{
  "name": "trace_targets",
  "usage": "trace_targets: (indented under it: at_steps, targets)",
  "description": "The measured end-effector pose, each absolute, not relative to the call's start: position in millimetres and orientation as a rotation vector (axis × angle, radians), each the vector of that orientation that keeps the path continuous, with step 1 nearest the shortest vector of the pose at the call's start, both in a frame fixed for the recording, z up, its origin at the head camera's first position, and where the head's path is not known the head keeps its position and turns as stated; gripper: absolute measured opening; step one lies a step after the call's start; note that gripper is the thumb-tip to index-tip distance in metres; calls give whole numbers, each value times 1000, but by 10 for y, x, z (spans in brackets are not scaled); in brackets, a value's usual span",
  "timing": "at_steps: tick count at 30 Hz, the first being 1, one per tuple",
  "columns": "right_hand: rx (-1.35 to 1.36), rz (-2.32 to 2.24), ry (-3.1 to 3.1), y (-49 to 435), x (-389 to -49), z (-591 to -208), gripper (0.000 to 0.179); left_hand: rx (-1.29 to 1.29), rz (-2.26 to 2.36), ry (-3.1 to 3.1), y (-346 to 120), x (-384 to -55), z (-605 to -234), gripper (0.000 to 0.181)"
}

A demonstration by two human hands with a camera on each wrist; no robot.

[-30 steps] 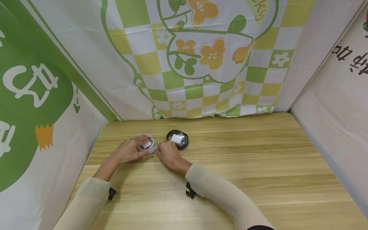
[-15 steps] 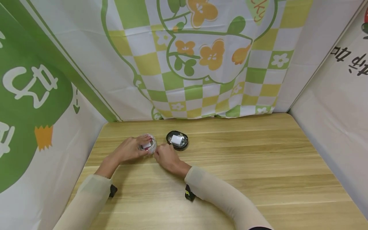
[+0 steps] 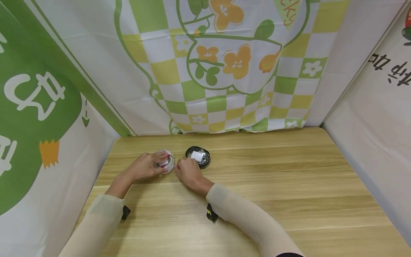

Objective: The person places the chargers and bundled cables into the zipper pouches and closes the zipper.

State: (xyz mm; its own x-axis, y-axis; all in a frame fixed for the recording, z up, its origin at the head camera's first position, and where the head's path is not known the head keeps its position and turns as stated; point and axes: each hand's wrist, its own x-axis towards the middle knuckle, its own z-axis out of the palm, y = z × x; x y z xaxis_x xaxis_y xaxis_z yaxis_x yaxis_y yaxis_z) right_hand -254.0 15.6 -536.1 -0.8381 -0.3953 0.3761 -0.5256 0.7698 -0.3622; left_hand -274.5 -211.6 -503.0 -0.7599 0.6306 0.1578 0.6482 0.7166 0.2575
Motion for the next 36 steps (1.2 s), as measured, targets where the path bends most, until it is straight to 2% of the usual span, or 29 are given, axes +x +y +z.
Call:
trace_targets:
  at_steps: [11,21,28,32,36]
  targets:
    - [690,633,-2710,138,-2624,-5336,20,-1056,-488,-2864,-2111,-2758,-5027,51]
    - [710,635,-2738,133,-2650,-5312,17,-1076,-502,-2865,-2122,-2771,-5024,55]
    - [776,649,-2750,139,-2632,-5234,10,-1048,-567,-2873,-2142,-2753,-4995,55]
    - [840,683,-2723,188,-2626,-5145,12,-1005,-573,-2862,-2142,-2739,-4951,46]
    - [910,661,-2692,277,-2615,-5045,12,-915,-537,-2854,-2133,-2739,-4898,47]
